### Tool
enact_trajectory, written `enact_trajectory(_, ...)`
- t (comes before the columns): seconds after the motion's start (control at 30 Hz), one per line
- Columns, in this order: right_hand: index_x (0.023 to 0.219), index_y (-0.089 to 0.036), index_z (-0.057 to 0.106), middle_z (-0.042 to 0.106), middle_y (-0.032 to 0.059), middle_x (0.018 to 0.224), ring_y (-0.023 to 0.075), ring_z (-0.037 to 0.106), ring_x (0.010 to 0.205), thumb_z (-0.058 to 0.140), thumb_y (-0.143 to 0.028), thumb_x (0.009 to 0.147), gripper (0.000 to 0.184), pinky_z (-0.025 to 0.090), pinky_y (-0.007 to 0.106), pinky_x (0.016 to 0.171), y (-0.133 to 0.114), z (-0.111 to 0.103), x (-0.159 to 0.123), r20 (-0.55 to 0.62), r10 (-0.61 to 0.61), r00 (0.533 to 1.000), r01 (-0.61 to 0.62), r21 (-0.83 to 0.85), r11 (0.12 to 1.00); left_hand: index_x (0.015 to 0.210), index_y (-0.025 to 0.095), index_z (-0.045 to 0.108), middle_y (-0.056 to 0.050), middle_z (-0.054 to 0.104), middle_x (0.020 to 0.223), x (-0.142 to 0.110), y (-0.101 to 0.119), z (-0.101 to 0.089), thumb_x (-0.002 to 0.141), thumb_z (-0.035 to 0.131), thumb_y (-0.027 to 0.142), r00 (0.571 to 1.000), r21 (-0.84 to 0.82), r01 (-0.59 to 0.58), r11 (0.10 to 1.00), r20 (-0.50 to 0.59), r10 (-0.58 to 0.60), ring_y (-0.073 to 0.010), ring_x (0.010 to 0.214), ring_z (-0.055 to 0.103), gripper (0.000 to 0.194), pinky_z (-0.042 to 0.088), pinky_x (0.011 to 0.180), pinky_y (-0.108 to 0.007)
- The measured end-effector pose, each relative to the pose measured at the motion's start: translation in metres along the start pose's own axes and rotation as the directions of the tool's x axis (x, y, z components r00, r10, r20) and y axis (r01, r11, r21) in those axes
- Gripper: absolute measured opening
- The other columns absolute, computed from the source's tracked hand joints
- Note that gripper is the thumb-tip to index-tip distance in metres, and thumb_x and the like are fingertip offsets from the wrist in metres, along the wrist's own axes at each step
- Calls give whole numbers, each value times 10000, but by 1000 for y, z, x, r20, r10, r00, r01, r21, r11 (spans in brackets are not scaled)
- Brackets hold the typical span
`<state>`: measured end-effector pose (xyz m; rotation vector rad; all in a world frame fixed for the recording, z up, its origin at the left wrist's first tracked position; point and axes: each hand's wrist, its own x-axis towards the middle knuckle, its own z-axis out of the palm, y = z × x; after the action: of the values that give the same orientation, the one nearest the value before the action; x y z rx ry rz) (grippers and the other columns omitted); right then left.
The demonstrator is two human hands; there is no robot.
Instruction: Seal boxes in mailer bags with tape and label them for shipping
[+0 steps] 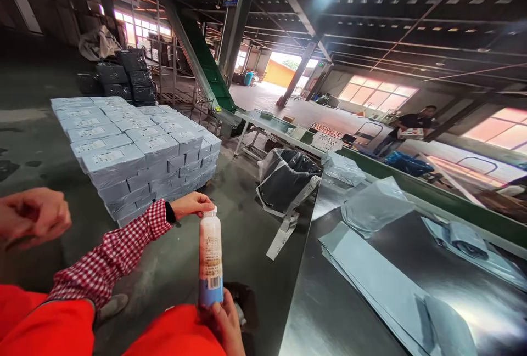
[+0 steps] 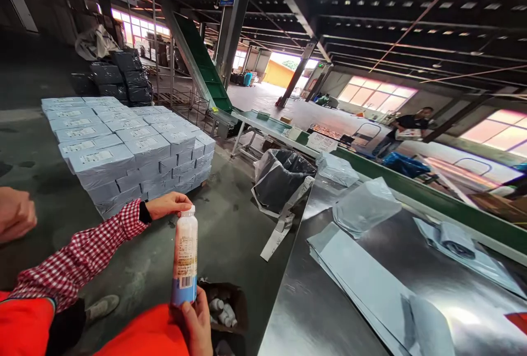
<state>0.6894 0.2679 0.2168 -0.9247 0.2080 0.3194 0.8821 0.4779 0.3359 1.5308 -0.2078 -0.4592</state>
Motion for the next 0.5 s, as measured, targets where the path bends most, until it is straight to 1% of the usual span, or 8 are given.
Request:
enact_trajectory(0.13, 957, -203, 594, 655, 0, 704, 143, 582, 591, 830, -508, 598, 527, 449, 271, 562, 0, 2, 0, -14, -23, 1000, 23, -1, 1000, 822, 102, 688, -4, 611, 719, 0, 0, -1, 608, 818, 536, 1000, -2, -15, 1000, 20, 15, -82, 607, 468, 501, 364, 569, -234)
enact_trajectory(0.27, 958, -219, 579, 642, -22, 717, 134, 582, 601, 838, -502, 599, 526, 459, 264, 578, -1, 3, -1, -25, -39, 999, 39, 11, 999, 841, 104, 695, 4, 596, 711, 0, -1, -1, 629, 810, 522, 999, -18, -26, 999, 18, 27, -84, 608, 455, 483, 357, 572, -237)
enact_trajectory(0.4, 1008, -219, 554, 650, -12, 767, 148, 612, 660, 833, -525, 599, 582, 487, 280, 621, 0, -2, 0, -49, -46, 998, 44, -42, 998, 845, 107, 700, 8, 598, 702, 0, -3, -2, 628, 815, 508, 999, -46, -33, 998, 13, 34, -83, 600, 447, 471, 348, 568, -237)
enact_trajectory(0.5, 1048, -222, 529, 659, 5, 797, 169, 624, 683, 819, -535, 619, 605, 503, 309, 639, 1, -8, 2, -71, -83, 994, 74, -121, 990, 898, 109, 719, -13, 636, 763, -2, -5, -3, 615, 829, 495, 999, -63, -34, 997, 10, 35, -95, 653, 486, 491, 371, 596, -234)
